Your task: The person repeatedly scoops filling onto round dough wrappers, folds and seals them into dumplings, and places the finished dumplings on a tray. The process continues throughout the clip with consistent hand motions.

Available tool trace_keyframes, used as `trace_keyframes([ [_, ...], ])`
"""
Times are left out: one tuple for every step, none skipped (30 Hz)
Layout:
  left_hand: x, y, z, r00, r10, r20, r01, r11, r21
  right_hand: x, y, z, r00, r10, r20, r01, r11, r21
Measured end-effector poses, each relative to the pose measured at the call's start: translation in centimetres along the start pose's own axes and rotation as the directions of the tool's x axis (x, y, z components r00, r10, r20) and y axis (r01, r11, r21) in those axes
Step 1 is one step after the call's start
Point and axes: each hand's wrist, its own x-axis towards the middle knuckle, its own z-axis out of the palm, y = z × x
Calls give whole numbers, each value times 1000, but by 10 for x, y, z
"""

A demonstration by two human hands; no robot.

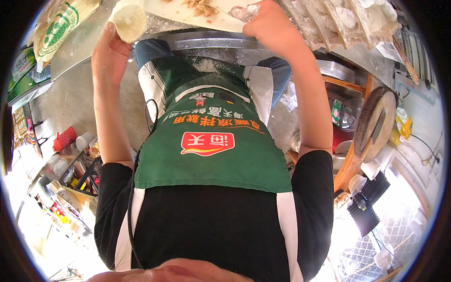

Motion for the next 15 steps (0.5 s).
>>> trace_keyframes([
  [-10,-5,6,998,-62,-19,59,988,-142,1,-3,-2,999,-52,-7,52,999,3],
  [-19,-11,12,992,-126,-29,112,953,-283,5,-6,-5,999,-45,-23,44,999,-13],
  [-22,-15,18,976,-214,-32,198,941,-274,8,-8,-13,998,-22,-55,20,999,-33],
  [-28,-21,24,956,-280,-86,255,939,-230,14,-7,-15,997,-14,-74,11,999,-47],
  [-31,-33,22,951,-295,-90,271,939,-210,20,-2,-13,990,-18,-140,-1,991,-135],
  [-39,-46,18,950,-288,-118,264,947,-184,31,6,-5,981,-49,-190,8,978,-209],
  [-42,-53,18,946,-311,-87,279,922,-269,36,7,-1,966,-69,-249,-7,957,-291],
  [-45,-59,20,940,-332,-76,294,905,-309,36,4,0,978,-9,-209,-54,954,-293],
  [-47,-61,25,929,-355,-102,309,898,-313,35,-4,0,985,50,-166,-99,949,-300],
  [-48,-64,30,915,-385,-120,332,888,-320,33,-13,-2,985,117,-128,-152,938,-312],
  [-47,-66,33,911,-397,-115,342,881,-328,28,-27,-6,981,166,-101,-189,938,-290],
  [-47,-70,35,907,-403,-118,346,877,-335,22,-42,-8,976,208,-66,-218,939,-266],
  [-48,-73,38,904,-410,-121,350,872,-342,19,-49,-9,968,249,-30,-249,938,-243],
  [-50,-74,42,903,-413,-122,350,868,-351,21,-38,-8,981,190,-47,-195,944,-267],
  [-51,-72,48,901,-419,-111,358,863,-357,24,-20,-11,988,135,-75,-151,945,-290],
])
